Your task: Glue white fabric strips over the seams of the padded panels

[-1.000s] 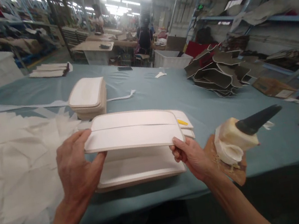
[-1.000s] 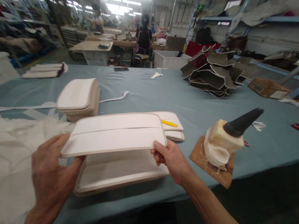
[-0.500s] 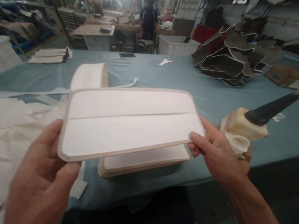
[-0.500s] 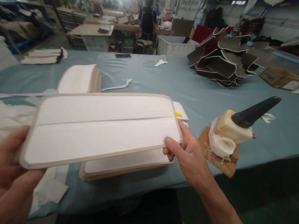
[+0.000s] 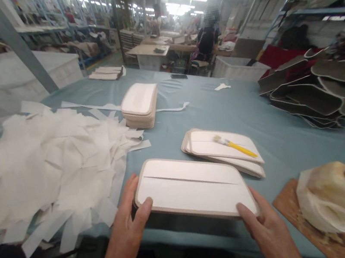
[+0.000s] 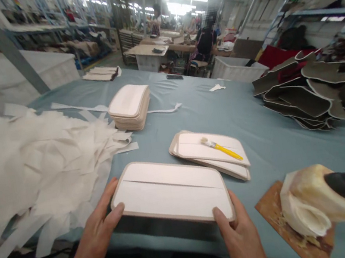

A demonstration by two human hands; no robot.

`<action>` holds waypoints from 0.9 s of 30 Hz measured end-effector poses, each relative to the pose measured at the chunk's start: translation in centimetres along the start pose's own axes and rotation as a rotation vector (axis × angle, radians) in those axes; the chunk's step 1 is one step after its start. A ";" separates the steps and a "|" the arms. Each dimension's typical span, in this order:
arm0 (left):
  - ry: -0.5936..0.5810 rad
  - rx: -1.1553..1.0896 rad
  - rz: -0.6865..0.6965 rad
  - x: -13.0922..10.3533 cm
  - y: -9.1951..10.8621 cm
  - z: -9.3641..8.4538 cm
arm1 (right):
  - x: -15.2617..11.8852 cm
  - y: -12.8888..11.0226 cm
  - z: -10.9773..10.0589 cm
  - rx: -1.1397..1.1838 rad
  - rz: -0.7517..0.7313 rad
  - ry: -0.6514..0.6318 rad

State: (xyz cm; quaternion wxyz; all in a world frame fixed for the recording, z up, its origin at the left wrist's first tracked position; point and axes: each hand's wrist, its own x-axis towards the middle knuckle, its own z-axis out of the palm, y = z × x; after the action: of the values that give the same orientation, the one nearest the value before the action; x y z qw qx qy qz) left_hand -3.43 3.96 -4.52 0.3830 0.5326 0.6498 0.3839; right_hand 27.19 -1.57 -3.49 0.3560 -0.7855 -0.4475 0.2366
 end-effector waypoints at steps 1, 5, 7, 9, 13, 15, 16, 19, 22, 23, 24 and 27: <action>-0.018 0.029 -0.017 0.2 -0.1 0.4 | 0.2 0.0 0.0 -0.028 0.022 0.000; -0.065 0.141 0.009 0.5 -1.0 1.3 | 0.3 0.0 -0.7 -0.242 0.213 -0.119; -0.058 0.160 0.032 0.5 -1.2 1.5 | 0.5 0.3 -1.6 -0.355 0.226 -0.128; -0.062 0.156 0.038 0.4 -1.2 1.3 | 1.2 0.9 -2.5 -0.428 0.195 -0.063; -0.079 0.134 0.001 0.7 -0.9 0.8 | 3.0 2.2 -2.8 -0.378 0.106 -0.030; -0.085 0.119 -0.008 1.1 -0.6 0.5 | 3.6 2.4 -2.1 -0.305 0.052 -0.069; -0.089 0.109 -0.003 1.4 -0.6 0.5 | 3.7 2.4 -1.8 -0.299 0.044 -0.086; -0.108 0.078 0.031 2.3 -0.5 0.5 | 3.7 1.7 -0.9 -0.400 0.085 -0.119; -0.124 0.053 0.065 3.0 -0.8 0.7 | 3.2 0.5 -0.6 -0.535 0.121 -0.136; -0.119 0.047 0.069 3.1 -1.0 0.7 | 3.1 0.1 -0.5 -0.578 0.128 -0.141; -0.110 0.043 0.068 3.2 -1.1 0.7 | 2.9 -0.3 -0.4 -0.618 0.133 -0.149; -0.087 0.035 0.060 3.3 -1.5 0.7 | 2.3 -1.4 0.2 -0.710 0.136 -0.156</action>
State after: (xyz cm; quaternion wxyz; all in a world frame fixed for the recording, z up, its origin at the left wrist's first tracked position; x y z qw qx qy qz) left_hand -3.84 7.07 -6.45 0.3900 0.5746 0.6229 0.3602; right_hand 27.37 0.96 -2.68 0.0097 -0.8675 -0.4745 0.1491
